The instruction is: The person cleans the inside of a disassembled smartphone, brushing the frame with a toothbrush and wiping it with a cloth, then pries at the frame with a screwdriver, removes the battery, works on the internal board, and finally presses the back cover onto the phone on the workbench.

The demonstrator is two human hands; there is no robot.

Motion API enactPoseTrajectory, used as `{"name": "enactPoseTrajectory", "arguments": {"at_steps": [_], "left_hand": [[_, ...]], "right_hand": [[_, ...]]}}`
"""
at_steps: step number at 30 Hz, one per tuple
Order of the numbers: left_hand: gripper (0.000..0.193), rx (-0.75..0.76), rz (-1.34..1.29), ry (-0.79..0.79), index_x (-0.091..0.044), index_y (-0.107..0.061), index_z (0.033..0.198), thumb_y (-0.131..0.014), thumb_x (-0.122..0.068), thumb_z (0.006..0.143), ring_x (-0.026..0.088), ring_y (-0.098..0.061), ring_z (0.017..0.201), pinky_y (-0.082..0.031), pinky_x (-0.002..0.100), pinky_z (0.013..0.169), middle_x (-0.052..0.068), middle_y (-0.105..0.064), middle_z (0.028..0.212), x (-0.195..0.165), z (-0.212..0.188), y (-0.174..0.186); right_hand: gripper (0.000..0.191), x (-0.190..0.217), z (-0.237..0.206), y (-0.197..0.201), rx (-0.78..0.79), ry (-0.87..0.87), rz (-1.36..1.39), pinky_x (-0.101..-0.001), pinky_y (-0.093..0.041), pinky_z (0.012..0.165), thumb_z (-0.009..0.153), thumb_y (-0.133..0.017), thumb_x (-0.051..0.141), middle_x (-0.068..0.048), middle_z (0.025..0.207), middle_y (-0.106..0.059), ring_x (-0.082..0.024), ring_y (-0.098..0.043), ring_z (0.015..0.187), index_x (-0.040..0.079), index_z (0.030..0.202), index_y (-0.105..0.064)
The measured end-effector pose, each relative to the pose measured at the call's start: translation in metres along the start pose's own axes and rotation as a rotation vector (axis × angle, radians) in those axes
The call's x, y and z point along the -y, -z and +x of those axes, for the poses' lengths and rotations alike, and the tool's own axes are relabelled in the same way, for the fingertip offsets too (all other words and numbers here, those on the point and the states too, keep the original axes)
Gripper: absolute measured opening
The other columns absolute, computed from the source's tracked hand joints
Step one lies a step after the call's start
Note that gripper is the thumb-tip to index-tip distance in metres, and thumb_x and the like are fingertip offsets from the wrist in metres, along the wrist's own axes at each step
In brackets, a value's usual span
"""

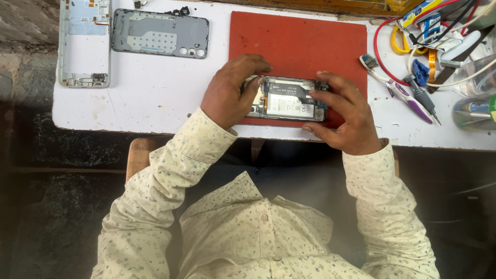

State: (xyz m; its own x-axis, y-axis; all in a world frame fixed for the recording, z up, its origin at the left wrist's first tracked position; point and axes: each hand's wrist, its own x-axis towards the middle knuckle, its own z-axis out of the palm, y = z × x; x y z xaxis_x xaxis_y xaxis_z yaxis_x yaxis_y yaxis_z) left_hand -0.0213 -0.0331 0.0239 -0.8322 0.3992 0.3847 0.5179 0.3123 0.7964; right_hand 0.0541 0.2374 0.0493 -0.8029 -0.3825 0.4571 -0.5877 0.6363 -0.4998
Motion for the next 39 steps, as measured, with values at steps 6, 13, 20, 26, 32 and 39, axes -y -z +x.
{"name": "enactPoseTrajectory", "arguments": {"at_steps": [6, 13, 20, 26, 32, 39], "left_hand": [[0.062, 0.216, 0.219, -0.100, -0.005, -0.055, 0.141, -0.081, -0.029, 0.089, 0.036, -0.051, 0.137, -0.038, 0.050, 0.117, 0.017, -0.058, 0.143, 0.004, -0.007, 0.017], [0.085, 0.297, 0.297, -0.132, -0.011, -0.052, 0.146, -0.086, -0.044, 0.075, 0.037, -0.034, 0.148, -0.030, 0.055, 0.121, 0.015, -0.042, 0.158, 0.004, -0.022, 0.018], [0.075, 0.295, 0.414, -0.179, -0.015, -0.058, 0.143, -0.082, -0.051, 0.082, 0.038, -0.034, 0.148, -0.032, 0.056, 0.119, 0.014, -0.039, 0.160, 0.005, -0.025, 0.016], [0.072, 0.265, 0.415, -0.177, -0.015, -0.059, 0.141, -0.081, -0.052, 0.083, 0.041, -0.035, 0.147, -0.033, 0.056, 0.119, 0.016, -0.037, 0.159, 0.003, -0.026, 0.015], [0.064, 0.165, 0.438, -0.173, -0.013, -0.059, 0.141, -0.079, -0.044, 0.089, 0.041, -0.038, 0.146, -0.032, 0.057, 0.119, 0.021, -0.039, 0.159, 0.009, -0.026, 0.017], [0.071, -0.035, 0.616, -0.006, -0.012, -0.049, 0.152, -0.083, -0.035, 0.094, 0.037, -0.039, 0.150, -0.027, 0.055, 0.126, 0.017, -0.043, 0.160, 0.062, -0.002, 0.086]], "right_hand": [[0.039, 0.002, 0.005, -0.001, 0.051, 0.089, -0.072, -0.0467, -0.053, 0.106, 0.075, -0.089, 0.016, -0.015, 0.131, -0.066, -0.035, -0.063, 0.127, 0.003, 0.108, -0.073], [0.034, 0.001, 0.004, -0.001, 0.066, 0.105, -0.132, -0.0490, -0.047, 0.112, 0.077, -0.087, 0.016, -0.013, 0.131, -0.068, -0.032, -0.064, 0.128, 0.005, 0.107, -0.074], [0.032, 0.002, 0.004, -0.001, 0.071, 0.100, -0.172, -0.0493, -0.046, 0.113, 0.079, -0.086, 0.016, -0.012, 0.131, -0.068, -0.032, -0.062, 0.131, 0.005, 0.107, -0.075], [0.034, 0.006, 0.004, -0.003, 0.034, 0.099, -0.172, -0.0472, -0.048, 0.111, 0.078, -0.086, 0.014, -0.013, 0.131, -0.068, -0.034, -0.061, 0.131, 0.004, 0.107, -0.073], [0.035, 0.008, 0.005, -0.004, 0.018, 0.103, -0.193, -0.0481, -0.048, 0.111, 0.078, -0.088, 0.016, -0.012, 0.130, -0.068, -0.033, -0.062, 0.130, 0.004, 0.108, -0.073], [0.037, 0.008, 0.004, -0.003, 0.017, 0.108, -0.194, -0.0479, -0.049, 0.111, 0.078, -0.088, 0.018, -0.013, 0.130, -0.068, -0.034, -0.062, 0.129, 0.003, 0.108, -0.073]]}}
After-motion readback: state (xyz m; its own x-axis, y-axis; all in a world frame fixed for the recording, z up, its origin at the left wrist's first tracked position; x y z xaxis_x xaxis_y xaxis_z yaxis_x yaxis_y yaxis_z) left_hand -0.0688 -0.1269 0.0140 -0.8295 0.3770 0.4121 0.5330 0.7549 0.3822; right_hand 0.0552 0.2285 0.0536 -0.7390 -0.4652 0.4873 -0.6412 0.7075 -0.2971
